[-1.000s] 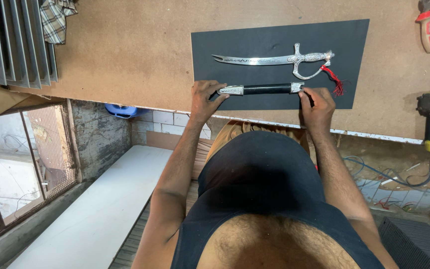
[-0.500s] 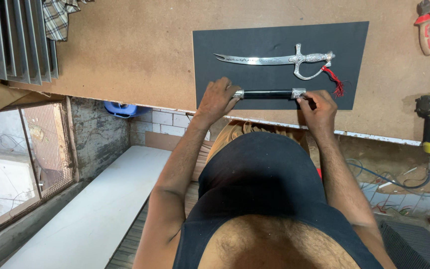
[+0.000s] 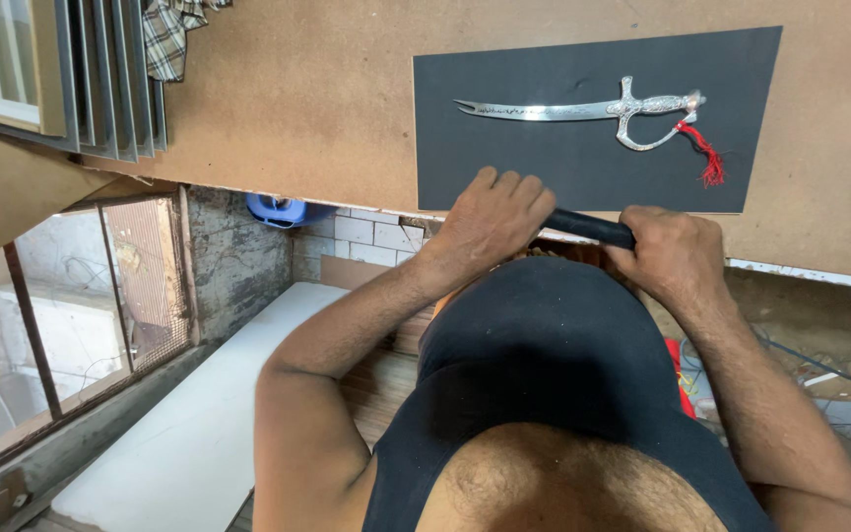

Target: The person mounts a decorative sword and its scabbard onto a black backing board using a pneumatic nail gun. They position the items, secure them with staples, and then attach the backing board to a picture frame. Finally, they clean the glass of the frame and assemble the finished display.

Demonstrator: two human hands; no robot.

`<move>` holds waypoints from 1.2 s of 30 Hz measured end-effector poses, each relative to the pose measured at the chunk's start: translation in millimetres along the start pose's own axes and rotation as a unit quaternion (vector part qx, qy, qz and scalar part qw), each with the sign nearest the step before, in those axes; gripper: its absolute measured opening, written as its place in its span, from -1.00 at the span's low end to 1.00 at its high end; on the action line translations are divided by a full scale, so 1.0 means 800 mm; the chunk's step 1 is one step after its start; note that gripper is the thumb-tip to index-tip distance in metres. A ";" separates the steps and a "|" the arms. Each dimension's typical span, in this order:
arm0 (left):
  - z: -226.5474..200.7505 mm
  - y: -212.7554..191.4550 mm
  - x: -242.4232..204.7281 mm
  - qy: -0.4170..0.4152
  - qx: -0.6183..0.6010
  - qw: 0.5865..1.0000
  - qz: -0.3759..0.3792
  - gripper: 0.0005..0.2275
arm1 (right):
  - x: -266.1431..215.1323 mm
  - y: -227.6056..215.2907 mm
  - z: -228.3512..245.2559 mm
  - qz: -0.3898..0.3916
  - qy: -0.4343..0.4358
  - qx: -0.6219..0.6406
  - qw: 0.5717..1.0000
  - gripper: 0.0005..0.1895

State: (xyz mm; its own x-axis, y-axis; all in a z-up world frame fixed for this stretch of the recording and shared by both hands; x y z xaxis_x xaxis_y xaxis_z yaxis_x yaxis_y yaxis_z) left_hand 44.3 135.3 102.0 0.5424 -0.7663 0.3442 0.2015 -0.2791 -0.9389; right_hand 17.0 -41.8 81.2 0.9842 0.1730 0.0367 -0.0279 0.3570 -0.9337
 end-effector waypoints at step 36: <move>-0.031 0.012 -0.014 -0.118 -0.202 0.966 0.114 -0.79 | -0.038 -0.019 -0.002 -0.094 -0.014 -0.047 0.994 -0.50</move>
State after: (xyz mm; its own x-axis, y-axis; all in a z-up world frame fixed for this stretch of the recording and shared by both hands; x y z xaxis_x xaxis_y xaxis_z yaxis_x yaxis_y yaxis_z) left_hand 20.1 126.7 89.1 0.7159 -0.6943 0.0737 -0.2537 -0.3571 -0.8989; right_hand -12.2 -53.6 93.6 0.9650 0.1380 0.2230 0.1743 0.2976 -0.9387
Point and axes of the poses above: each hand's wrist, its own x-axis towards the middle knuckle, its own y-axis out of the palm, z = x × y, the point moved 7 cm from there along x, towards the middle knuckle, and after that the axes turned 11 degrees about -z, right-handed, at the moved point
